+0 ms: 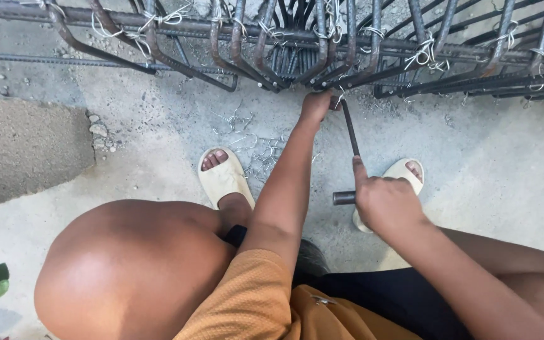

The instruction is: The person sits on the floor and uses a metal hook tool to twist and secure wire ties around the intersections of a rebar cage. They repeatedly pick up wire ties from the ground, wrap them around the rebar, and twist them tight to fasten the structure.

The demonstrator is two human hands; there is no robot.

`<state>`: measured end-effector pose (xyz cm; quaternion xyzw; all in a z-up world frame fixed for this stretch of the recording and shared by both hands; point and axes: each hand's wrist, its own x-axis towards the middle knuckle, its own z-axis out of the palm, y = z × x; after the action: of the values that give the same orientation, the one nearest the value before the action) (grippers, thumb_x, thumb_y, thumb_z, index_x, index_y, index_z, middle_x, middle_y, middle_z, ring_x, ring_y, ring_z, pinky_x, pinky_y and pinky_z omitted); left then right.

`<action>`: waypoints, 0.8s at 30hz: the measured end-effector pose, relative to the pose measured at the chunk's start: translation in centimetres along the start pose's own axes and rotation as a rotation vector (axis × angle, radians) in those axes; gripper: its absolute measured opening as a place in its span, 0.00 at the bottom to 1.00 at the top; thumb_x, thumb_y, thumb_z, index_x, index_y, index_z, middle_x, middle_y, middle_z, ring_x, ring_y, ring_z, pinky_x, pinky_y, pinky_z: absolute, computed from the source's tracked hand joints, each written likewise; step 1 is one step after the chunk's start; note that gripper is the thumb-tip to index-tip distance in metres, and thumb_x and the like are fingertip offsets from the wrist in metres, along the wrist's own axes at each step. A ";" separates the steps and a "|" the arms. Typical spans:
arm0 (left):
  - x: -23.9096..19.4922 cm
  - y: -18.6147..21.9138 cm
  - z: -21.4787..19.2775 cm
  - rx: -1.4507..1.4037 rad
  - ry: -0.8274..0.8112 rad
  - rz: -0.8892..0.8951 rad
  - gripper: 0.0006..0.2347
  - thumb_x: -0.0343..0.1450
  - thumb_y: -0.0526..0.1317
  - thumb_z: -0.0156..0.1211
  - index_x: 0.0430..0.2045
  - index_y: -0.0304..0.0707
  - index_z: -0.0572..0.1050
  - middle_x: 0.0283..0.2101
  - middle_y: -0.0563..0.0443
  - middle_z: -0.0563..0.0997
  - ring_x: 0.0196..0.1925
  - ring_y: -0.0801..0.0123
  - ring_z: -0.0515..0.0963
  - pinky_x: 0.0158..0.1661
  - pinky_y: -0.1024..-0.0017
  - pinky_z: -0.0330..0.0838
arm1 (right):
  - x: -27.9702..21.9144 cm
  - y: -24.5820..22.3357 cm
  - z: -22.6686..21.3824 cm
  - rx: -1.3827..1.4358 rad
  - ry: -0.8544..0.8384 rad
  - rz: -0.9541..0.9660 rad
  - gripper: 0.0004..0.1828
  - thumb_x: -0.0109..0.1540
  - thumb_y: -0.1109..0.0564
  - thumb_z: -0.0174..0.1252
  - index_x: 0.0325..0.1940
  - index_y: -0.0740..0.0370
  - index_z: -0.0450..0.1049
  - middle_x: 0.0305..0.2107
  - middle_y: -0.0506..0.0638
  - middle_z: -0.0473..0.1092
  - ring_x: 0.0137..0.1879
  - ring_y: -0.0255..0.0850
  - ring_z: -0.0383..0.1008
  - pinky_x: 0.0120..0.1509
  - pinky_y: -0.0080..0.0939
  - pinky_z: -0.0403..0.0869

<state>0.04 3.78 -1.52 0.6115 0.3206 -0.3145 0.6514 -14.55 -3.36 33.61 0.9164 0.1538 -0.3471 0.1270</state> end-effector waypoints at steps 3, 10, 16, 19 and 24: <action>0.1 0.8 -0.3 -0.046 0.014 0.023 0.17 0.62 0.50 0.60 0.33 0.34 0.84 0.29 0.42 0.86 0.30 0.58 0.82 0.24 0.66 0.72 | 0.3 -0.9 2.5 -0.174 0.079 -0.021 0.41 0.59 0.55 0.52 0.78 0.61 0.55 0.29 0.50 0.79 0.37 0.50 0.83 0.48 0.58 0.78; -1.3 1.5 -0.7 -0.135 0.031 0.045 0.17 0.61 0.46 0.62 0.32 0.30 0.83 0.26 0.39 0.85 0.16 0.61 0.77 0.14 0.69 0.65 | 0.0 -0.4 3.6 -0.105 0.097 -0.015 0.47 0.58 0.52 0.56 0.80 0.67 0.50 0.34 0.56 0.80 0.42 0.53 0.83 0.48 0.57 0.77; -1.5 1.8 -0.9 -0.155 0.014 0.003 0.16 0.63 0.44 0.60 0.33 0.26 0.82 0.26 0.37 0.85 0.16 0.60 0.76 0.13 0.69 0.63 | -0.3 -3.2 1.6 0.527 -0.114 0.325 0.45 0.63 0.45 0.54 0.83 0.41 0.46 0.48 0.60 0.76 0.58 0.61 0.76 0.62 0.68 0.71; -1.4 2.1 -0.9 -0.169 0.014 -0.022 0.15 0.62 0.45 0.60 0.33 0.31 0.82 0.27 0.39 0.85 0.16 0.64 0.76 0.12 0.71 0.66 | -0.3 -5.8 1.7 1.021 0.011 0.438 0.43 0.62 0.44 0.56 0.80 0.45 0.52 0.51 0.59 0.76 0.62 0.61 0.73 0.66 0.64 0.69; -4.4 3.9 -2.1 -0.129 -0.080 -0.095 0.14 0.66 0.43 0.51 0.38 0.35 0.77 0.28 0.45 0.87 0.18 0.66 0.77 0.17 0.73 0.64 | 0.5 -7.5 4.2 1.610 0.404 0.399 0.41 0.62 0.61 0.57 0.76 0.73 0.52 0.31 0.50 0.78 0.30 0.30 0.65 0.36 0.30 0.64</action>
<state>0.47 6.12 4.22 0.5393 0.3425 -0.3477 0.6862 -19.52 2.17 29.28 0.7815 -0.2844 -0.1518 -0.5342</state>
